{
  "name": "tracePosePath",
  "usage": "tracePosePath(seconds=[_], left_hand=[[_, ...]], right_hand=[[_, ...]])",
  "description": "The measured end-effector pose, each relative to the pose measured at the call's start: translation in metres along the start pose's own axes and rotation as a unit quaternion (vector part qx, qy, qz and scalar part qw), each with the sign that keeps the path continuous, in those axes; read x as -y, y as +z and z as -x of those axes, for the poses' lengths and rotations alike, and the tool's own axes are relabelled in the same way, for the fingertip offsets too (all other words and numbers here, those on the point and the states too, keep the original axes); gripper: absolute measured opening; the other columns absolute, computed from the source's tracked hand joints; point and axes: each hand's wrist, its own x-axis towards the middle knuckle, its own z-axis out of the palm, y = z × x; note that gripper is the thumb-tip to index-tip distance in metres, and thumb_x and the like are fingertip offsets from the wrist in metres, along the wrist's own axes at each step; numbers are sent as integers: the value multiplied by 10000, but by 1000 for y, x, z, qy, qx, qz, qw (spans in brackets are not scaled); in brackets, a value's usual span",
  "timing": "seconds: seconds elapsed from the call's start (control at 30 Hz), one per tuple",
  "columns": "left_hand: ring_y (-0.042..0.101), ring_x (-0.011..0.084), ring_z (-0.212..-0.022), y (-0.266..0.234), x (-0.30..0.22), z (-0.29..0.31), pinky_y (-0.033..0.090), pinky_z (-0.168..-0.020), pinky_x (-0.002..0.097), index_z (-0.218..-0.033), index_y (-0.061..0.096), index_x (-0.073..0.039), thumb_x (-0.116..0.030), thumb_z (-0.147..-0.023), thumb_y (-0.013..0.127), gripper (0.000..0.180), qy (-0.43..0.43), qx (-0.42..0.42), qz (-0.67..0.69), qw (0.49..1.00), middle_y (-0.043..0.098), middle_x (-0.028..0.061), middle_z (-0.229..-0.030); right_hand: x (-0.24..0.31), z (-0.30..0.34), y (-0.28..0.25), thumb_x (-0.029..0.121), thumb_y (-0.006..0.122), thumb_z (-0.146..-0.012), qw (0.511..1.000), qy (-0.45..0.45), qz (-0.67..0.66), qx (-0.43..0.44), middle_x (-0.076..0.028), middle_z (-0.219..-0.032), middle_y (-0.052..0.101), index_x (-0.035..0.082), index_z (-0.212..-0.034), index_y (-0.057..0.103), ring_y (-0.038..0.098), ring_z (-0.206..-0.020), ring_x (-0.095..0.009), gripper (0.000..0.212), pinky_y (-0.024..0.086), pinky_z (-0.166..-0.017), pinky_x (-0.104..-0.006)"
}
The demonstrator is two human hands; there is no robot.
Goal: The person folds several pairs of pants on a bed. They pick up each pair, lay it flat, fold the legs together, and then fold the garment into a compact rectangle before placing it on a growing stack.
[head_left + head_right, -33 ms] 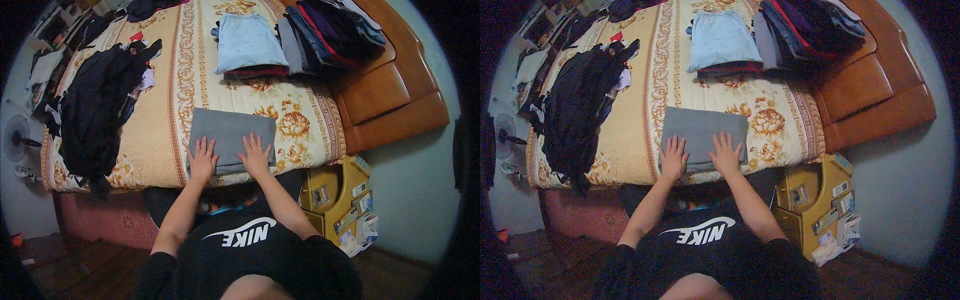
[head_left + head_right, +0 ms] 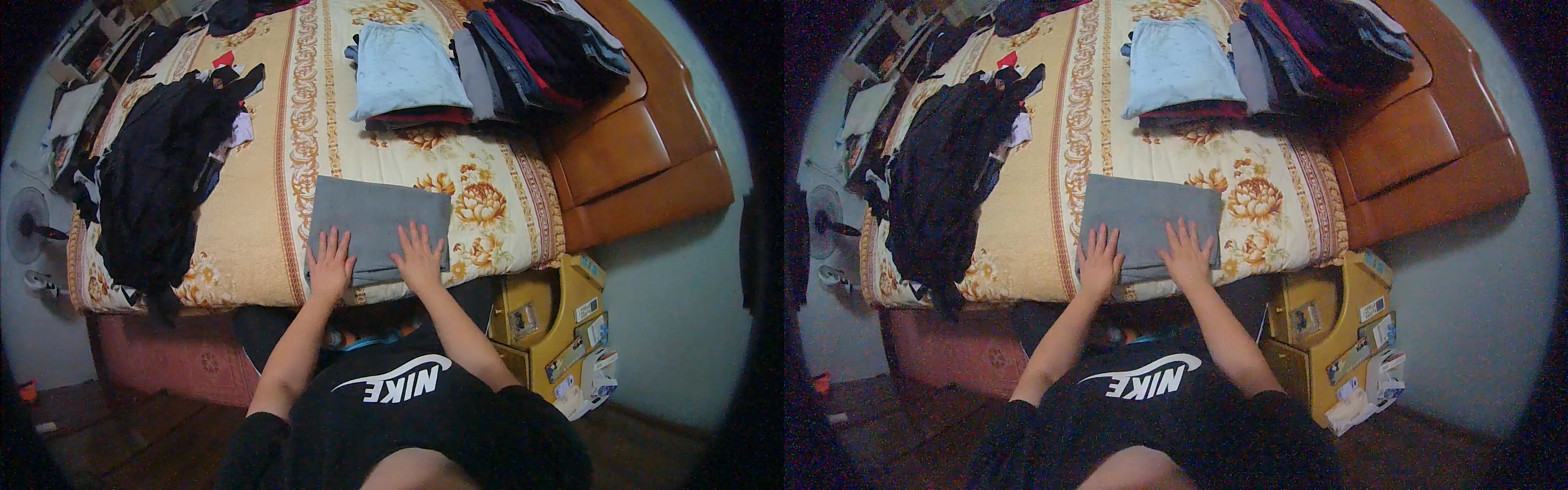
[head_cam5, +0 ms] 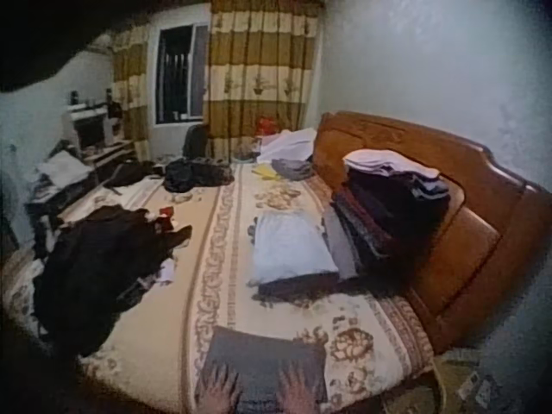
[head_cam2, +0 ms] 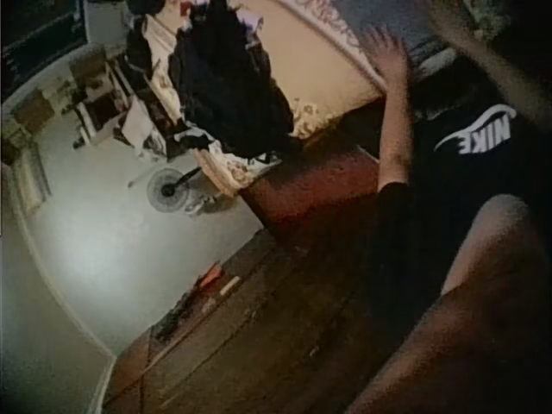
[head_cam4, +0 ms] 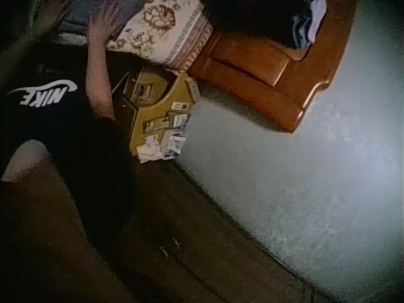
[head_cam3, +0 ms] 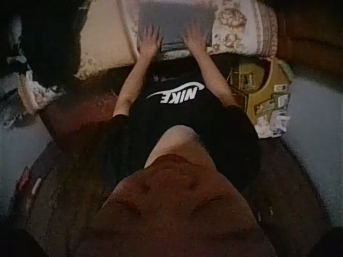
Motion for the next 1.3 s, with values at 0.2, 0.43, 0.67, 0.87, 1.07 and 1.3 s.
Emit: tracePosePath(seconds=[0.2, 0.43, 0.67, 0.87, 1.07, 1.3], left_hand=[[255, 332, -1267, 16, 30, 55, 189, -1027, 455, -1330, 313, -108, -285, -814, 526, 586, -71, -21, 82, 994, 268, 165, -1381], [556, 205, -830, 29, 58, 30, 446, -713, 296, -1131, 459, 29, -301, -849, 542, 442, -360, -107, 526, 763, 582, 124, -963], [551, 279, -932, 25, 62, 13, 445, -795, 419, -1133, 499, -36, -421, -802, 575, 513, -414, 124, 774, 464, 570, 130, -1054], [291, 313, -1245, -5, 36, 41, 171, -964, 619, -1338, 278, -127, -616, -774, 470, 771, -228, 42, 960, 157, 288, 107, -1383], [303, 302, -1232, -4, -41, 36, 171, -960, 620, -1327, 293, -117, -526, -785, 529, 718, -424, 96, 853, 289, 300, 105, -1370], [493, 301, -1050, -35, -54, 23, 427, -863, 462, -1229, 353, 5, -17, -780, 495, 471, -412, -86, 806, 416, 458, 141, -1195]], right_hand=[[-48, 42, 37, 347, 521, -824, 989, 141, -51, -21, -156, -1419, 178, 72, -1340, 269, 193, -1301, -300, 637, 208, -1010, -497], [-108, -18, 36, 318, 563, -818, 871, 259, -413, -49, -202, -1027, 590, -85, -1240, 344, 574, -949, -322, 624, 442, -817, -324], [-100, -67, 6, 269, 636, -778, 647, 360, -646, 185, -162, -1073, 569, -32, -1162, 466, 561, -967, -257, 516, 452, -831, -321], [-92, -41, -11, 134, 626, -749, 556, 294, -755, 185, -128, -1123, 532, -18, -1184, 430, 529, -1006, -240, 500, 437, -853, -376], [-55, 7, -35, 56, 597, -729, 611, 179, -767, 77, -103, -1156, 502, 9, -1228, 370, 491, -1047, -241, 550, 409, -886, -374], [-35, 70, -51, 55, 590, -726, 514, 253, -819, 44, -107, -1201, 471, 19, -1232, 383, 458, -1095, -227, 548, 373, -930, -362]])
